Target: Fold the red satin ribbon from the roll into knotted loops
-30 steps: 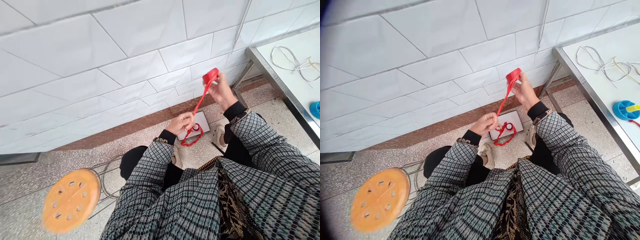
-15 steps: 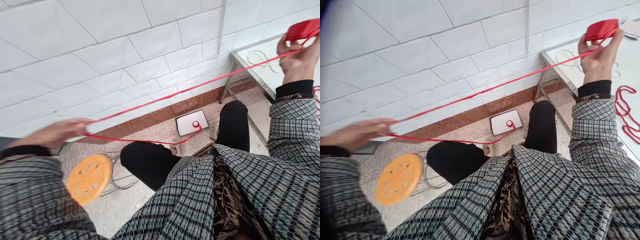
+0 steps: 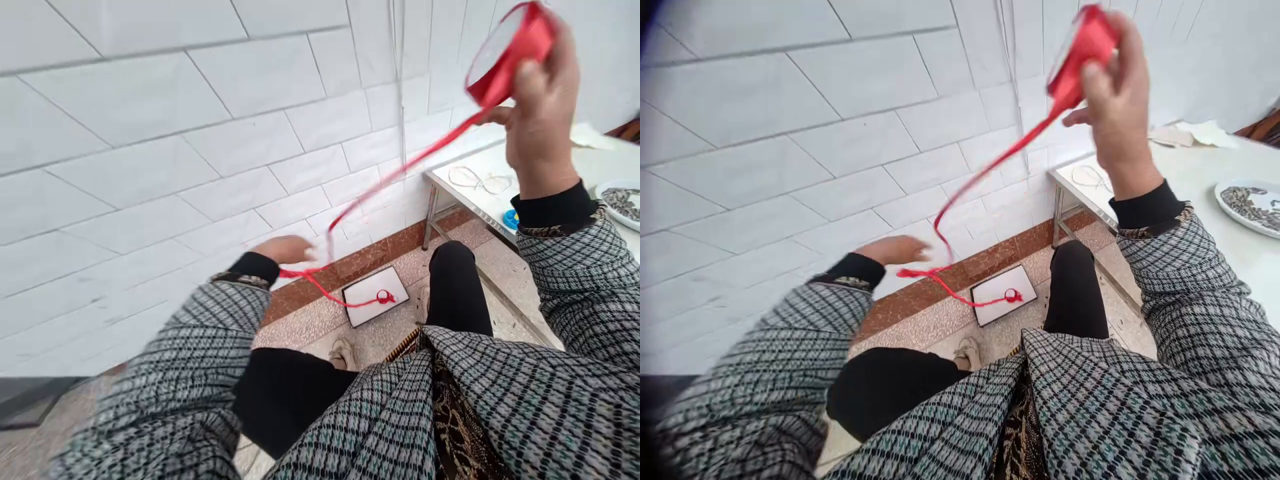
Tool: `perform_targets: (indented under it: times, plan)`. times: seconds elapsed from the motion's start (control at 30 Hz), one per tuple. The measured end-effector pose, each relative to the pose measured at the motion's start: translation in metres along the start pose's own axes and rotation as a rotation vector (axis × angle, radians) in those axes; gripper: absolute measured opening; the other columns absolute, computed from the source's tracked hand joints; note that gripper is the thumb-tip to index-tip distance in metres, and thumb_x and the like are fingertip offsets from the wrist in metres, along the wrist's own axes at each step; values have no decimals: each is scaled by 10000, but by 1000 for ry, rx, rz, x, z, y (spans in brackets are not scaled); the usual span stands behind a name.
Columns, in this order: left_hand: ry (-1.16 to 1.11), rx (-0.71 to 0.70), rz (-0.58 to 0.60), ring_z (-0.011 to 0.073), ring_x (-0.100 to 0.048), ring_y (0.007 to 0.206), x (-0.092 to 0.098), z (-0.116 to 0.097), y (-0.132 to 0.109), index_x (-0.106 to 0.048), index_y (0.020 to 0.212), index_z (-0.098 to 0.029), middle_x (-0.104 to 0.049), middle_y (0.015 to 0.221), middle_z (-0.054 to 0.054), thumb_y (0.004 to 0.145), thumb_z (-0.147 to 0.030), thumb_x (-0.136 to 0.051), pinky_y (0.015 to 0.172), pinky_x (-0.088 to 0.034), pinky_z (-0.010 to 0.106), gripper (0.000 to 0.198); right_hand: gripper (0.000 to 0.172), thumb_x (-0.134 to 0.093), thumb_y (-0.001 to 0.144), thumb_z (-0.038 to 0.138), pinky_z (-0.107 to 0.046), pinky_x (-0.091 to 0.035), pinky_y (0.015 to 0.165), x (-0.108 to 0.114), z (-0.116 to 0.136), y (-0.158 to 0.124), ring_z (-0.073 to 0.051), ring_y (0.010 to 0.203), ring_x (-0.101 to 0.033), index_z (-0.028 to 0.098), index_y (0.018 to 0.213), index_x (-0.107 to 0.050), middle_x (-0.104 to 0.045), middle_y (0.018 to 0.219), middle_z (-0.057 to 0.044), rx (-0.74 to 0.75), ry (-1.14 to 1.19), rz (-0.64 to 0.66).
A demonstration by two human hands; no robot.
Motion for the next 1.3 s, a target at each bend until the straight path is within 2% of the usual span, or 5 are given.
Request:
perform_targets:
  times: [0.13, 0.37, 0.6, 1.13, 1.3]
  plan:
    - [-263, -151, -93, 202, -783, 943, -22, -62, 37, -813, 1016, -225, -817, 933, 45, 873, -353, -858, 969, -612, 347, 197, 481, -690, 887, 189, -315, -617, 705, -64, 35, -1, -224, 1117, -723, 318, 1335, -572, -734, 1326, -29, 172, -264, 225]
    - [-662, -374, -343, 265, -734, 1232, -51, -161, 20, -721, 1155, -227, -747, 1152, 64, 952, -313, -838, 1060, -585, 420, 249, 555, -797, 866, 297, -413, -657, 981, -114, 40, -4, -329, 1345, -670, 316, 1381, -589, -693, 1390, -83, 109, -399, 331]
    - [-606, -342, -432, 224, -704, 1118, -41, -156, 26, -722, 942, -212, -715, 1028, 42, 971, -342, -837, 951, -596, 365, 176, 562, -784, 876, 343, -487, -545, 1208, -128, 38, -4, -339, 1419, -634, 281, 1395, -579, -651, 1441, -84, 160, -530, 380]
    - [-895, -44, -46, 154, -686, 836, -76, -120, 13, -682, 952, -211, -633, 835, 7, 1001, -225, -645, 869, -637, 373, 64, 832, -730, 755, -14, -469, -447, 1226, -123, 36, 10, -315, 1373, -564, -37, 1541, -459, -580, 1548, -254, 277, -984, 357]
    - [-959, 70, 90, 78, -418, 509, -92, -114, 7, -630, 910, -225, -460, 649, -67, 1041, -302, -586, 712, -591, 314, 158, 901, -695, 846, 27, -357, -298, 1338, -118, 38, 22, -315, 1573, -469, -159, 1659, -354, -524, 1659, -254, 222, -1074, 294]
Point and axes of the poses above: each hand's wrist, its own y-axis towards the middle knuckle, its own x-axis out of the back of the hand, z = x × y, the point moved 1 cm from there along y, towards the middle knuckle
